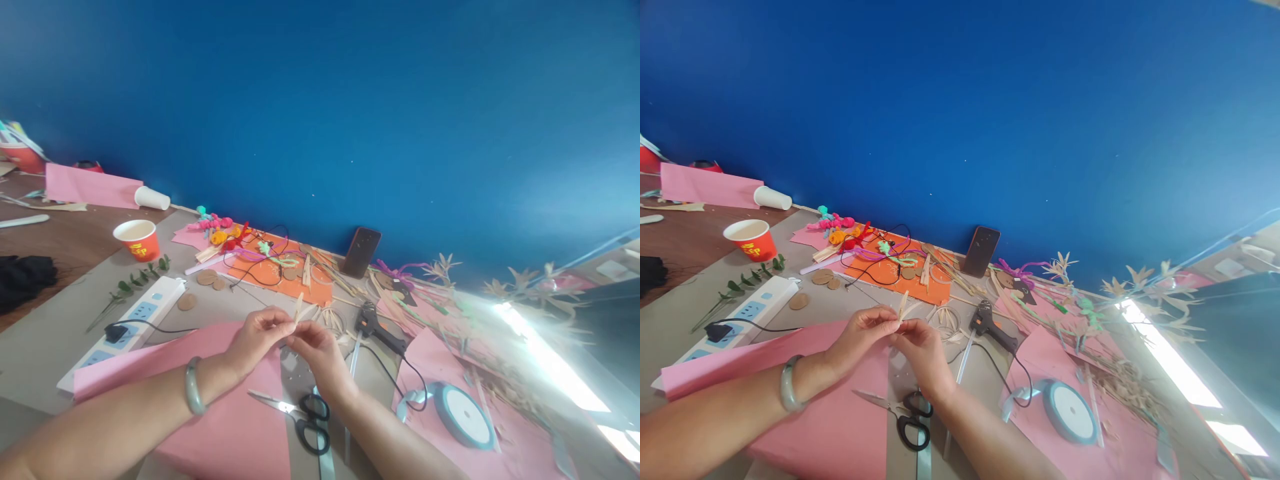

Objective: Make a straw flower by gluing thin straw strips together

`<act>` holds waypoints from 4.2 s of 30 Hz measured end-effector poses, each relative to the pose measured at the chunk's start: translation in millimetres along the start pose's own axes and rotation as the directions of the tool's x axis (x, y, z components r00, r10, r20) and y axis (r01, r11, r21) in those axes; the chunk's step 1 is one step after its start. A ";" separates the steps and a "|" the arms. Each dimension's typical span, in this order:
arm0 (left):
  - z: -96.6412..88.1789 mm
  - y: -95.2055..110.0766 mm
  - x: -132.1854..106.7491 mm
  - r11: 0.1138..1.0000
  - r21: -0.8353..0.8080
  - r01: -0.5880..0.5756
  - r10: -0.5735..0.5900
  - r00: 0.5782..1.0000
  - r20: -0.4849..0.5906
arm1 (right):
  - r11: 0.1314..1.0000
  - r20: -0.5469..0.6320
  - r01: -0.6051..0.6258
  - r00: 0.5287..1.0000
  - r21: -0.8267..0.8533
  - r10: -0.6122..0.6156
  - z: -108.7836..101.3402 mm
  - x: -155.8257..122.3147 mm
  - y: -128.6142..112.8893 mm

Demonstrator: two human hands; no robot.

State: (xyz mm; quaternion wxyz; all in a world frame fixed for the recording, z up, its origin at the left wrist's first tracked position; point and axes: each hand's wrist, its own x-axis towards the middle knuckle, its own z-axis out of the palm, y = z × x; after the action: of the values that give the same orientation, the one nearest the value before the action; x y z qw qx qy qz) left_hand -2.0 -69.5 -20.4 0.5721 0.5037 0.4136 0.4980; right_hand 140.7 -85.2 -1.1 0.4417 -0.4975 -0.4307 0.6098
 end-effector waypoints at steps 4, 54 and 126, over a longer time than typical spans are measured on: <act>1.4 0.6 -0.8 0.999 -0.047 0.002 -0.001 1.000 0.024 | 0.999 -0.031 0.014 0.999 -0.039 -0.016 0.6 0.3 0.4; -15.2 17.3 13.7 1.000 0.000 -0.010 0.010 0.982 0.191 | 0.807 0.141 0.199 0.979 -0.556 -0.144 -26.6 -5.1 -47.8; -15.2 -9.7 19.4 0.990 -0.113 0.083 -0.067 0.987 0.143 | -0.294 0.168 0.201 0.977 -0.934 0.132 -54.6 76.4 -60.9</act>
State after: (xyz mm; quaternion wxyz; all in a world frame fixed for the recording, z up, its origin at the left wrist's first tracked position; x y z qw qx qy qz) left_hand -12.2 -47.9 -31.8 0.6466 0.4863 0.3613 0.4635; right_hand 192.5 7.9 33.1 -0.1682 -0.5703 -0.8025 0.0490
